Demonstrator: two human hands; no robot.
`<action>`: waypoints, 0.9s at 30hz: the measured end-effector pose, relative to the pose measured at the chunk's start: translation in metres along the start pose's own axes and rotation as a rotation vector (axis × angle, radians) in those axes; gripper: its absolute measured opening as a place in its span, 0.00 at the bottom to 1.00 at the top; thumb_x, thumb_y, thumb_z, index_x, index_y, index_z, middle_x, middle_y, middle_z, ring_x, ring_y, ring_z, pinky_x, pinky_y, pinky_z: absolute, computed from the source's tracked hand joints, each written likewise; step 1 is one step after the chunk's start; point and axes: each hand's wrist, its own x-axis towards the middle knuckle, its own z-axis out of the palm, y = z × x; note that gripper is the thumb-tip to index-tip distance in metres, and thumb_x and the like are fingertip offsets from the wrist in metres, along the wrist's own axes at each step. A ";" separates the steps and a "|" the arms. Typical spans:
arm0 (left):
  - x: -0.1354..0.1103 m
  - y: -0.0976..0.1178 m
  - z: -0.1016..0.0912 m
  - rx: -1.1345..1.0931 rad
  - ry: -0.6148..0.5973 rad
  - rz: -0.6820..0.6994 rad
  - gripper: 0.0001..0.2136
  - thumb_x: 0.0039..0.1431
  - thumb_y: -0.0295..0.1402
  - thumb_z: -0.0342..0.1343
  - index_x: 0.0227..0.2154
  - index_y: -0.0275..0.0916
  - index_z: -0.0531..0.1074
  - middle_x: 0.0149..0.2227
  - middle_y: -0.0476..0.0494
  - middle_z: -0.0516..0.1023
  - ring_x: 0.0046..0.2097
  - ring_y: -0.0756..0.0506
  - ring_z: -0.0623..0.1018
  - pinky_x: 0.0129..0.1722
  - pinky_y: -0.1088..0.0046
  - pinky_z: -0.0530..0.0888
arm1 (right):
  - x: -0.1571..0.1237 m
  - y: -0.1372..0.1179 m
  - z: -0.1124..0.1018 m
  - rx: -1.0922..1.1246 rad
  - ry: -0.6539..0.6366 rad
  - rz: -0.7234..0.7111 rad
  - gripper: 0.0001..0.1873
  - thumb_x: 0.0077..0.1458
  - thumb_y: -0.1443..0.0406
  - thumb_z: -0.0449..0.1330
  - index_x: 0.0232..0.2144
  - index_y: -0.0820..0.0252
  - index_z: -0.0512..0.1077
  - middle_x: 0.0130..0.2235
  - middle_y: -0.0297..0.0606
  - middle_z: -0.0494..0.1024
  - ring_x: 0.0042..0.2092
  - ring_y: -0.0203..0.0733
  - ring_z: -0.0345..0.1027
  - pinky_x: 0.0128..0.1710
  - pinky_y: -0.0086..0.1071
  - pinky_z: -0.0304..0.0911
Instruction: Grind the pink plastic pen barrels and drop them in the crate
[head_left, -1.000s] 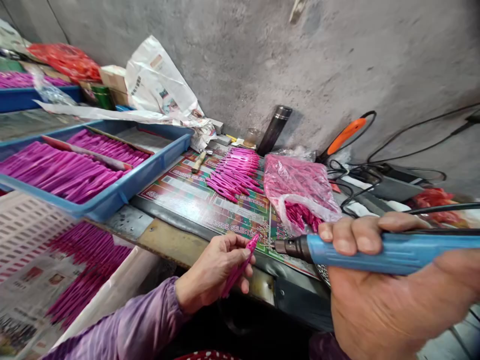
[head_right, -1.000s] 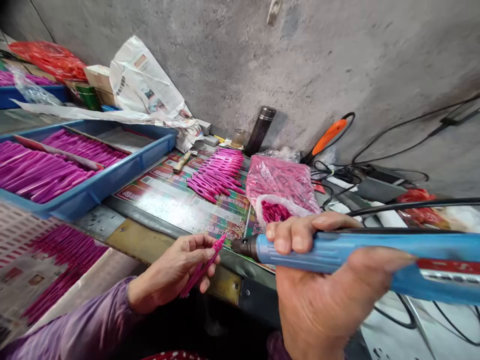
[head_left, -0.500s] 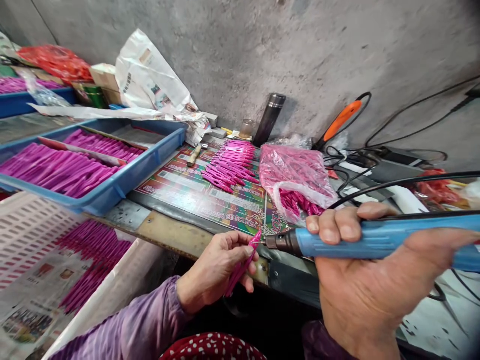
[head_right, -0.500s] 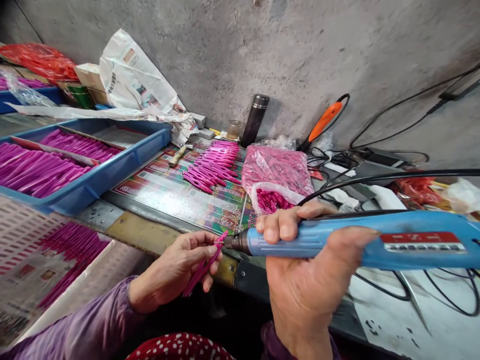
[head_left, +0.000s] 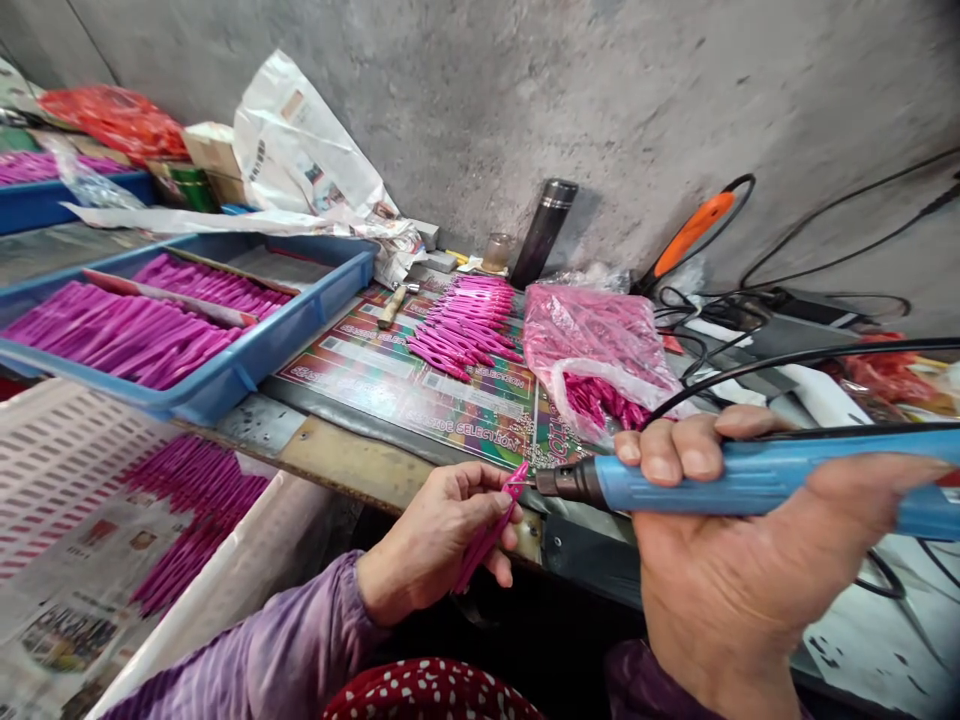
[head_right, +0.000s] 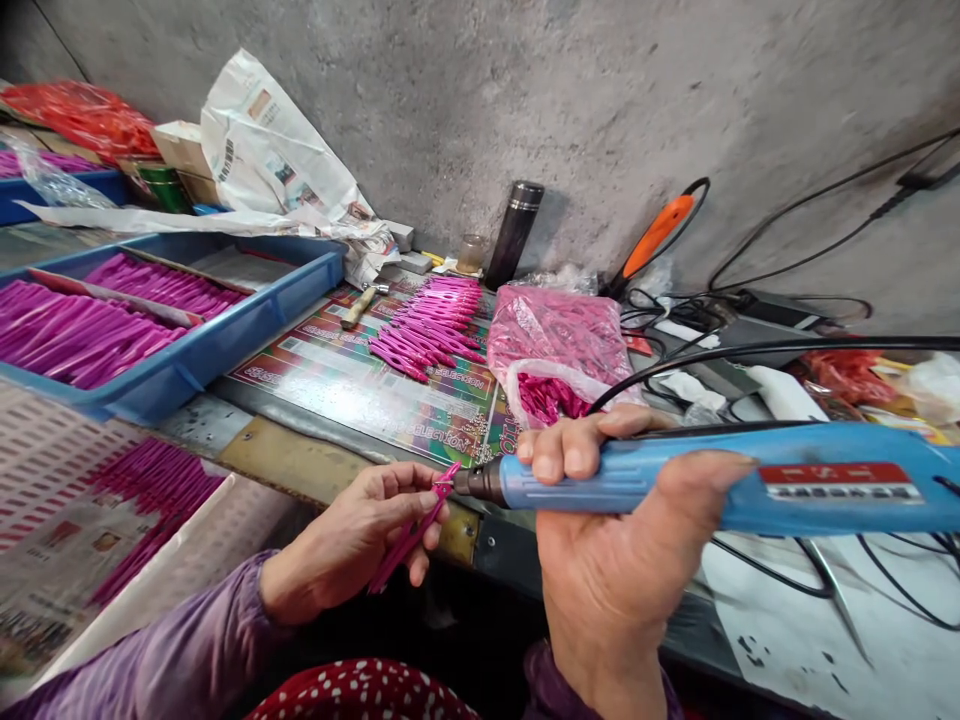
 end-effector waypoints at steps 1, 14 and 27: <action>0.000 0.000 0.000 -0.002 -0.002 0.000 0.20 0.44 0.40 0.74 0.32 0.35 0.72 0.28 0.49 0.75 0.22 0.54 0.72 0.18 0.79 0.71 | 0.000 0.000 0.000 -0.001 0.008 -0.004 0.29 0.42 0.37 0.70 0.26 0.52 0.69 0.19 0.25 0.60 0.22 0.35 0.55 0.25 0.34 0.64; 0.002 -0.007 -0.001 -0.041 -0.007 -0.012 0.20 0.44 0.39 0.73 0.33 0.34 0.72 0.28 0.48 0.76 0.22 0.53 0.73 0.18 0.78 0.73 | 0.003 0.003 -0.008 -0.086 0.068 -0.010 0.35 0.36 0.31 0.67 0.24 0.52 0.66 0.17 0.23 0.58 0.20 0.35 0.55 0.24 0.36 0.63; 0.001 -0.006 -0.001 0.022 -0.001 -0.035 0.20 0.47 0.42 0.71 0.35 0.35 0.71 0.25 0.52 0.76 0.17 0.55 0.71 0.15 0.82 0.65 | 0.008 0.003 -0.012 -0.152 0.139 0.025 0.40 0.29 0.27 0.64 0.23 0.52 0.61 0.16 0.22 0.57 0.19 0.34 0.52 0.22 0.35 0.63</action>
